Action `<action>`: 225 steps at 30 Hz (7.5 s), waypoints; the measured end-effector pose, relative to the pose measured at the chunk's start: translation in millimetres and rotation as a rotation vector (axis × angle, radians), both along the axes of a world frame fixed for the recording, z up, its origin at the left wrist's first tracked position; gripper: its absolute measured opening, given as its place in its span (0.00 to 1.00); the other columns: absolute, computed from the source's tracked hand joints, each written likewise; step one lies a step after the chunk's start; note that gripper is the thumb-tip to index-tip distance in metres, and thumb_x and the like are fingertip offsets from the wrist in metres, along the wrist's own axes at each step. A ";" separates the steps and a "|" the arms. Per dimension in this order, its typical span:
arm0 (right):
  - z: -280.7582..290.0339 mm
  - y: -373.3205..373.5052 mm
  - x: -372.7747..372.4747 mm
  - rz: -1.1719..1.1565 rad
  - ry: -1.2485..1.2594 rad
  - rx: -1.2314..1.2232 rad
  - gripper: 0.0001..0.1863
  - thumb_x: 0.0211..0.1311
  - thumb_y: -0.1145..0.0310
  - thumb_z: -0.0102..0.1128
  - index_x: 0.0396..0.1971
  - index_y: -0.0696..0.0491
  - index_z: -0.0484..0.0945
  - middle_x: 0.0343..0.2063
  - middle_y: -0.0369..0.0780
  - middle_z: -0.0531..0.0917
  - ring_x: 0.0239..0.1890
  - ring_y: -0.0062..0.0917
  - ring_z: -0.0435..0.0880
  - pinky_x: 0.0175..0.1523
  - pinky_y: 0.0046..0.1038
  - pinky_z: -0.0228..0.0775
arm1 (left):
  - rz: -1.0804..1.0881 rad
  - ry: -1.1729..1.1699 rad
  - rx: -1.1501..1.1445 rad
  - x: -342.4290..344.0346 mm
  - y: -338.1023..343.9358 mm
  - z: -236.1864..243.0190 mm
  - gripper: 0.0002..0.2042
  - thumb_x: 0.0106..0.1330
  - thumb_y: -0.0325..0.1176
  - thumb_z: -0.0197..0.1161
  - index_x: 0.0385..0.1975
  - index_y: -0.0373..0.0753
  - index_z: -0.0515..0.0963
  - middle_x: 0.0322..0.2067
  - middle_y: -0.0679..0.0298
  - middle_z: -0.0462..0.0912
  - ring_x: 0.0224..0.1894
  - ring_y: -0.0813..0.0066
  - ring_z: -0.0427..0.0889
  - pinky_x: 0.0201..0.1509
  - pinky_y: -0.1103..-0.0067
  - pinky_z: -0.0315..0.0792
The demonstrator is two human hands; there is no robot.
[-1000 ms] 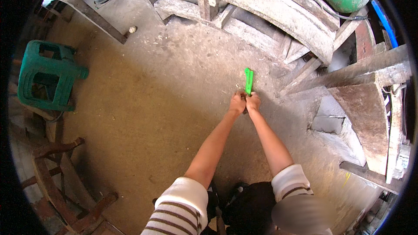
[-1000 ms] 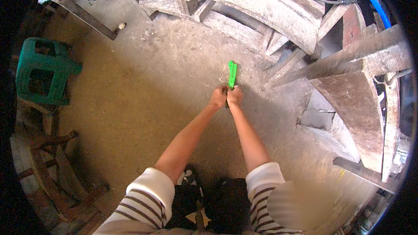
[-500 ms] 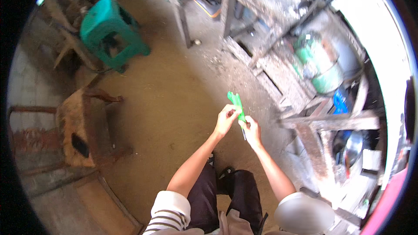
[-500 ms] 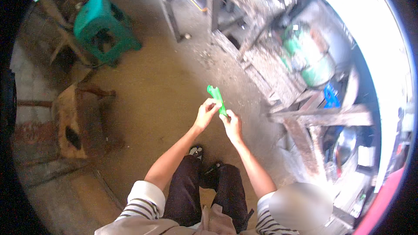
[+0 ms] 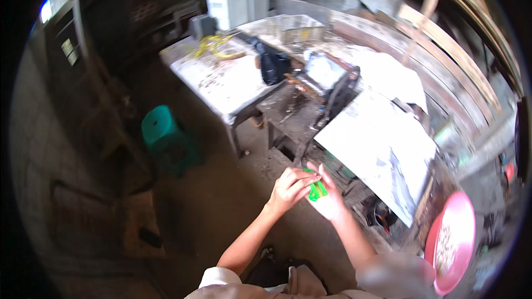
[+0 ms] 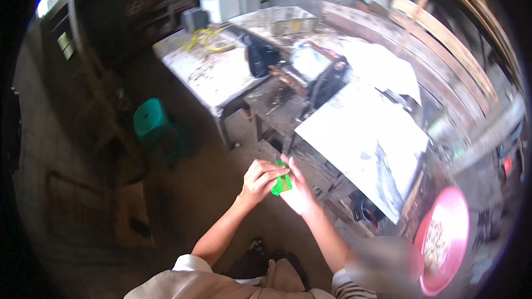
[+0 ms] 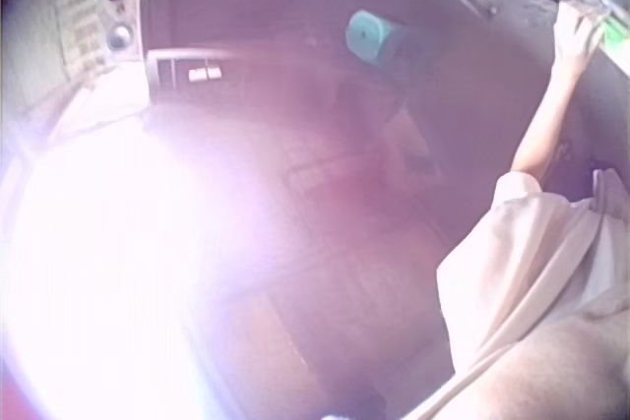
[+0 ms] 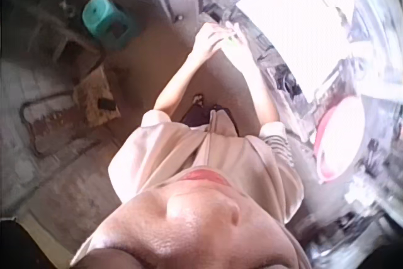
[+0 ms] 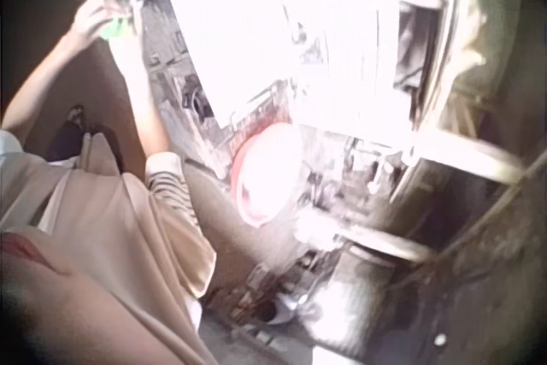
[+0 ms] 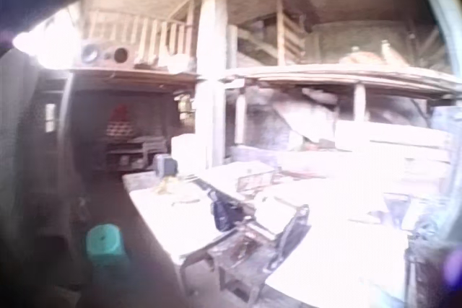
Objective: The person prepares dough on a marble surface by kneading it and using a wooden rolling pin to flatten it, then feeds the dough through a manual noodle cutter into a pink bowl.
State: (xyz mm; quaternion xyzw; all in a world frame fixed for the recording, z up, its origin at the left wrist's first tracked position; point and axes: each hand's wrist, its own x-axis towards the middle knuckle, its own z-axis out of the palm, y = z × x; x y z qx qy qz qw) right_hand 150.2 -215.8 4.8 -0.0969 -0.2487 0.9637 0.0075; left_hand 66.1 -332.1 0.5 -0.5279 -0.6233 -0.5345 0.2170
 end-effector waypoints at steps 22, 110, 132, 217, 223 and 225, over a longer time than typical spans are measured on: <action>9.4 285.3 51.9 -0.399 -0.376 0.919 0.11 0.67 0.67 0.41 0.47 0.53 0.63 0.21 0.33 0.68 0.19 0.15 0.65 0.24 0.18 0.59 | -0.234 -0.085 -0.552 -33.4 246.8 -59.1 0.19 0.56 0.27 0.58 0.48 0.33 0.66 0.54 0.56 0.64 0.60 0.54 0.59 0.62 0.61 0.56; -58.4 258.0 -26.1 -0.740 -0.736 2.231 0.21 0.54 0.66 0.56 0.49 0.54 0.68 0.43 0.42 0.72 0.45 0.32 0.70 0.46 0.33 0.62 | -0.574 -0.309 -0.570 -105.7 333.1 -70.1 0.08 0.51 0.25 0.63 0.29 0.34 0.71 0.28 0.56 0.77 0.29 0.65 0.79 0.33 0.74 0.73; -69.3 309.6 -57.8 -1.359 -1.068 1.844 0.16 0.45 0.72 0.63 0.37 0.52 0.73 0.34 0.41 0.73 0.41 0.38 0.66 0.48 0.36 0.58 | -0.441 -0.294 -0.336 -137.7 383.9 -51.4 0.13 0.52 0.26 0.63 0.34 0.35 0.66 0.30 0.57 0.70 0.38 0.59 0.69 0.44 0.71 0.63; -54.8 203.8 18.2 -0.659 -1.748 2.088 0.36 0.49 0.80 0.47 0.61 0.38 0.58 0.32 0.43 0.68 0.37 0.34 0.71 0.36 0.34 0.72 | -1.077 0.424 -0.651 -105.6 361.8 -44.8 0.06 0.49 0.31 0.64 0.27 0.45 0.75 0.38 0.67 0.68 0.46 0.67 0.64 0.54 0.71 0.60; -70.3 219.8 13.5 -0.658 -1.683 2.171 0.32 0.50 0.78 0.47 0.58 0.40 0.62 0.35 0.42 0.67 0.40 0.34 0.68 0.43 0.34 0.65 | -1.075 0.445 -0.700 -104.0 366.3 -37.0 0.05 0.47 0.32 0.65 0.24 0.46 0.76 0.37 0.68 0.68 0.44 0.66 0.64 0.53 0.72 0.60; -71.1 218.7 12.1 -0.674 -1.655 2.194 0.30 0.51 0.77 0.48 0.57 0.42 0.64 0.36 0.42 0.68 0.40 0.34 0.68 0.45 0.35 0.63 | -1.063 0.445 -0.704 -103.3 367.1 -37.2 0.05 0.47 0.32 0.64 0.23 0.46 0.76 0.36 0.68 0.68 0.43 0.66 0.64 0.52 0.72 0.60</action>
